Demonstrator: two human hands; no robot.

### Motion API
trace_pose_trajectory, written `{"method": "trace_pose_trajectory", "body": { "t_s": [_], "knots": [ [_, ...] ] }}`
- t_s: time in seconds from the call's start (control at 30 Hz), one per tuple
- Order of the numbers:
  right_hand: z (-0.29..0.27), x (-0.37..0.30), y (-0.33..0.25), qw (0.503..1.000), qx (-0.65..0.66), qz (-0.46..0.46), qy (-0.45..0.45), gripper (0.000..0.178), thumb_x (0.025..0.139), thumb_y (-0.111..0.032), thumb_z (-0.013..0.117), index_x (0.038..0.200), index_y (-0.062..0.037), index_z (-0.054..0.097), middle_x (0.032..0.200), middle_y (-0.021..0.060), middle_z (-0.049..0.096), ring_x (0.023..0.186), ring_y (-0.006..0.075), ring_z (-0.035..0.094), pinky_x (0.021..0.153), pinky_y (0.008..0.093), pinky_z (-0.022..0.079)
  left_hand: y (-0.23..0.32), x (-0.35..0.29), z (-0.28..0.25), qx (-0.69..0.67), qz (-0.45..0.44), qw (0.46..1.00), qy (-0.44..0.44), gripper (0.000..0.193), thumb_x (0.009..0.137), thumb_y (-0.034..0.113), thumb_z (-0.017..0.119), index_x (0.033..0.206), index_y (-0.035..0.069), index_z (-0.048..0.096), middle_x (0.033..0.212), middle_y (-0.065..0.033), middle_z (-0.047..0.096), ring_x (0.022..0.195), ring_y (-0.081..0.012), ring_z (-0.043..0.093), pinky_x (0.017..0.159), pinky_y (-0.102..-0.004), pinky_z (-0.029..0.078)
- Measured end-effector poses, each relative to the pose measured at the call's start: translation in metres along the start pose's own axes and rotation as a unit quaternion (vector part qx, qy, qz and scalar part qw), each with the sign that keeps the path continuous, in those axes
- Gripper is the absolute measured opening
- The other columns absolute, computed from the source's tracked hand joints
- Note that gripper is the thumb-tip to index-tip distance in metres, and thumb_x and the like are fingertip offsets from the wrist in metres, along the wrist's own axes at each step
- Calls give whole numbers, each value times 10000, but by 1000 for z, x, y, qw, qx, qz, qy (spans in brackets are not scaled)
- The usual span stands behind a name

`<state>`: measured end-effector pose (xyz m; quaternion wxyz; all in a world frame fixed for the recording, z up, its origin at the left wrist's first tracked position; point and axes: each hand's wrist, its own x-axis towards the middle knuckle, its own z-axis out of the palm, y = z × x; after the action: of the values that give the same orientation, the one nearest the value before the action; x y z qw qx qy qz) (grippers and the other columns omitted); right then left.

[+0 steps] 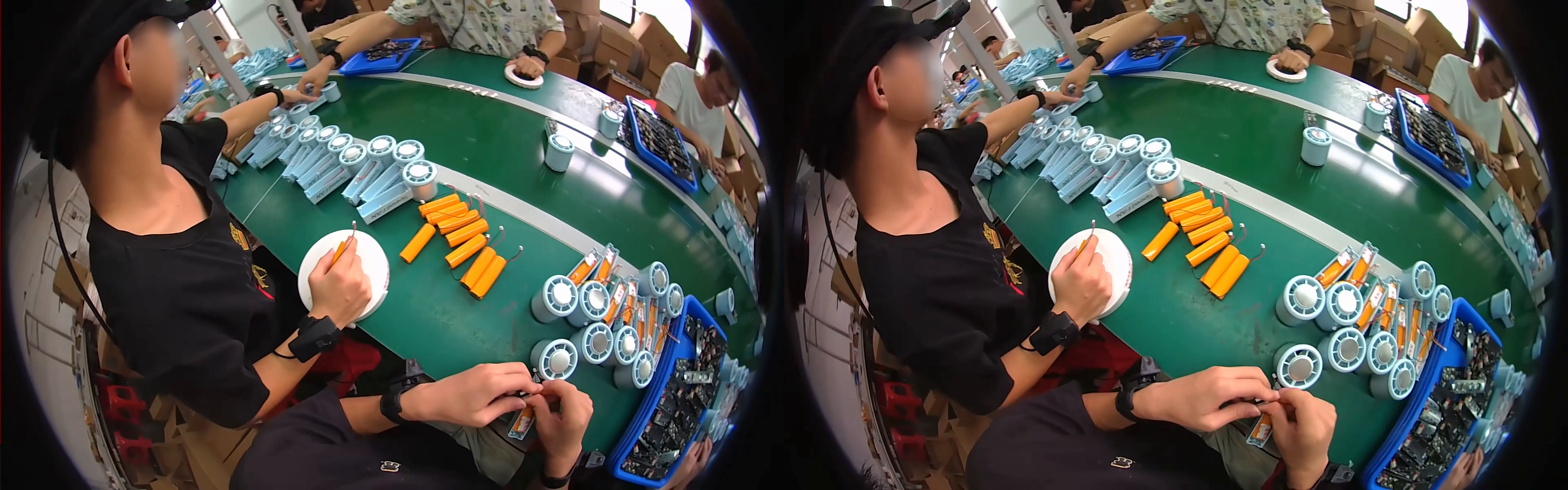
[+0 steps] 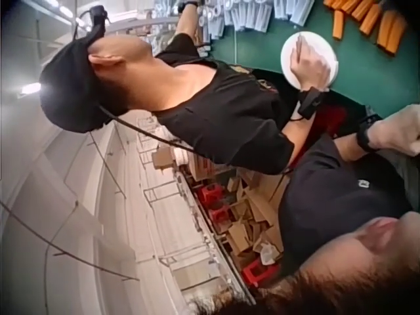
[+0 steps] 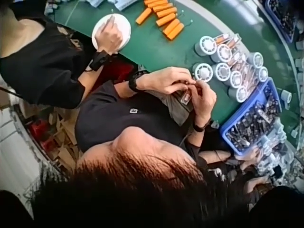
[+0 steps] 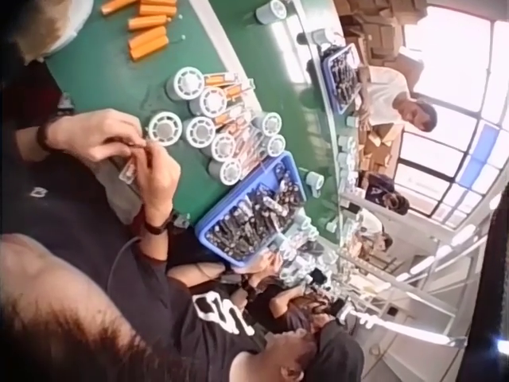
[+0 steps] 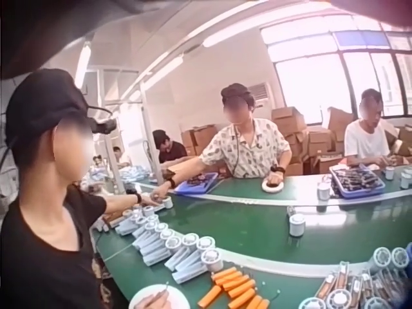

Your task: The person picks up a circuit board and a fan housing, then connects the circuit board to the battery wires inside the housing. They repeat this process with several more units, occasionally applying tape to the components.

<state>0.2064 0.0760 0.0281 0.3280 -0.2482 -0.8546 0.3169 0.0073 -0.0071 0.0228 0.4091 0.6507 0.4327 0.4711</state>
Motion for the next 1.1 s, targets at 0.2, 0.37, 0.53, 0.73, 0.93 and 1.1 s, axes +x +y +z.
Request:
{"method": "trace_pose_trajectory", "body": {
  "t_s": [0.2,0.37,0.53,0.73,0.93,1.1],
  "knots": [
    [-9,-12,-13,993,76,82,46,349,778,128,742,1097,42,632,891,133,747,805,186,735,745,289,580,2,2,-12,72,17,997,33,412,875,-10,729,1280,16,657,1129,-137,668,961,-299,685,821,-354,566],
    [1,-4,-23,941,292,167,28,456,855,196,638,1279,59,541,1121,205,734,1058,255,726,946,359,584,8,9,-22,97,19,992,77,453,816,-34,776,1254,33,683,1109,-141,676,920,-274,692,787,-346,571],
    [6,5,-24,922,342,162,82,472,873,203,609,1312,51,525,1119,197,738,1076,280,726,941,358,591,3,11,-21,145,3,985,90,455,766,-33,811,1206,38,719,1062,-126,683,909,-248,675,753,-334,558],
    [-3,2,-14,976,192,79,63,333,832,204,642,1104,19,697,1046,148,754,954,250,741,783,323,608,-1,17,-18,198,79,974,83,480,716,-7,850,1181,38,737,1042,-101,689,901,-243,650,741,-339,542],
    [4,12,-14,994,19,-12,111,271,759,145,715,980,-10,741,958,118,736,784,229,691,635,307,547,-6,18,-11,191,123,969,98,512,688,6,861,1184,42,740,1055,-93,694,921,-254,644,757,-342,539],
    [0,16,-8,991,-63,-61,103,266,711,79,745,958,-18,732,911,109,723,688,227,647,565,312,500,-8,19,-8,166,120,972,118,518,667,-18,851,1170,48,749,1078,-76,698,950,-252,642,791,-357,535]
  ]
}}
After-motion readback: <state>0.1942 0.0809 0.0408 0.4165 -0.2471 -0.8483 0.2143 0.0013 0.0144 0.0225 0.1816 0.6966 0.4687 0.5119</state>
